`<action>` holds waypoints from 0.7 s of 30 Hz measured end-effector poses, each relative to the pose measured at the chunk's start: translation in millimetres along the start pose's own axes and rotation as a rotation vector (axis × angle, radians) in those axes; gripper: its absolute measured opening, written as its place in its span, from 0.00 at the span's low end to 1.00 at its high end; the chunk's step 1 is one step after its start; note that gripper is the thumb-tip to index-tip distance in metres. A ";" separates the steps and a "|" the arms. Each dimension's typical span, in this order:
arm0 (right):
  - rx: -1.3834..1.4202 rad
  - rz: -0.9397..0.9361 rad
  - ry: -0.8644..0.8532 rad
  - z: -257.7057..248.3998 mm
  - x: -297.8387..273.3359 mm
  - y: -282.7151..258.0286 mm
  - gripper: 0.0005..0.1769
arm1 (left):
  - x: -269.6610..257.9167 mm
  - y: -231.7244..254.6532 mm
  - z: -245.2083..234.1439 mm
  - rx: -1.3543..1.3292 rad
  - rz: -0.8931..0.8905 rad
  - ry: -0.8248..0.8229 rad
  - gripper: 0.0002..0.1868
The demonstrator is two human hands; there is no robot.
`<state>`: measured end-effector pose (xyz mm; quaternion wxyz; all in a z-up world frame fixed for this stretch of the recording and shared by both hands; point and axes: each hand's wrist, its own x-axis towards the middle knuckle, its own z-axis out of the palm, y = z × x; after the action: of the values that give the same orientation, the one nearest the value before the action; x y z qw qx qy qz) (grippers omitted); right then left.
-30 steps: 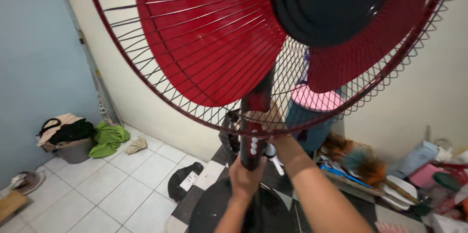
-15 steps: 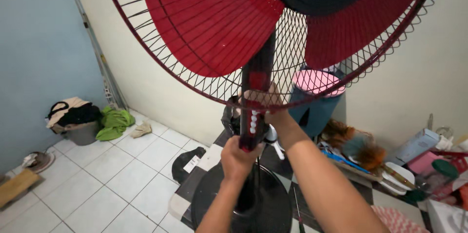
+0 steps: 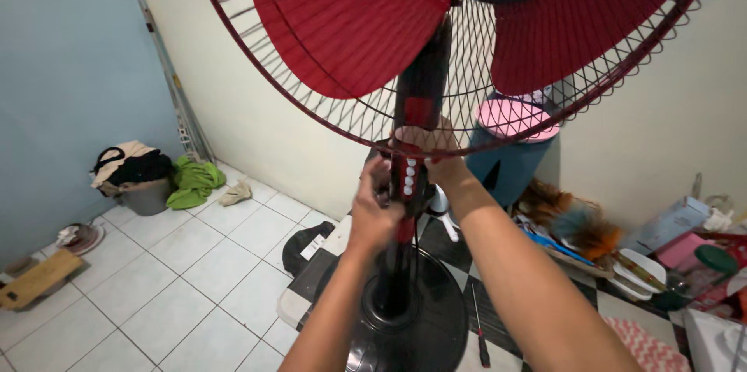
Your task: The person assembles a standing fan by attaching the fan head to the pole and securing it with a screwdriver. They then insert a metal rod into the base and tighten a red collar to complete the assembly.
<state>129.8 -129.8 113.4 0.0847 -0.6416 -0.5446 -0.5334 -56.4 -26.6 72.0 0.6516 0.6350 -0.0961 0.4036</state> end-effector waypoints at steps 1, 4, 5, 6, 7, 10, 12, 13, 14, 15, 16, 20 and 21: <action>-0.175 -0.057 0.067 -1.2 0.2 -2.2 0.27 | 4.5 5.8 1.3 0.039 0.010 0.008 0.42; 0.493 0.315 0.019 -15.5 4.2 -9.8 0.05 | 1.6 26.3 17.1 0.154 0.089 0.071 0.39; 0.725 0.519 0.045 -21.9 10.4 -16.0 0.08 | 4.7 35.3 22.1 0.187 0.137 0.112 0.42; 0.953 0.726 0.073 -30.5 13.4 -21.4 0.11 | 9.2 42.3 29.9 0.216 0.187 0.148 0.45; 1.180 0.933 0.102 -38.4 17.4 -25.3 0.13 | 16.4 47.6 37.9 0.148 0.132 0.119 0.44; 1.101 1.138 -0.055 -56.9 26.5 -33.2 0.11 | 36.3 55.4 58.0 0.182 0.166 0.099 0.43; 0.568 0.557 0.091 -59.8 29.8 -33.6 0.10 | 48.5 56.0 65.0 0.531 0.468 0.171 0.42; 0.299 0.266 0.151 -58.1 31.0 -32.1 0.10 | 54.8 56.1 67.3 0.564 0.447 0.187 0.41; 0.280 0.256 0.227 -55.0 30.8 -32.1 0.12 | 59.0 56.2 69.0 0.597 0.424 0.205 0.41; 0.251 0.236 0.287 -50.8 30.2 -32.5 0.13 | 63.3 57.0 70.5 0.629 0.401 0.223 0.41; 0.230 0.230 0.323 -46.5 28.7 -33.0 0.13 | 69.3 58.7 73.5 0.652 0.484 0.257 0.43; 0.274 0.438 0.291 -32.2 23.4 -46.5 0.17 | 90.9 70.0 82.9 0.687 0.315 0.275 0.43; 0.284 0.478 0.286 -32.0 22.6 -51.7 0.18 | 92.9 72.8 83.4 0.675 0.151 0.247 0.41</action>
<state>66.4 -117.8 119.9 0.3723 -0.6516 -0.4301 -0.5019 -10.3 -74.3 200.5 0.3807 0.7518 0.0753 0.5331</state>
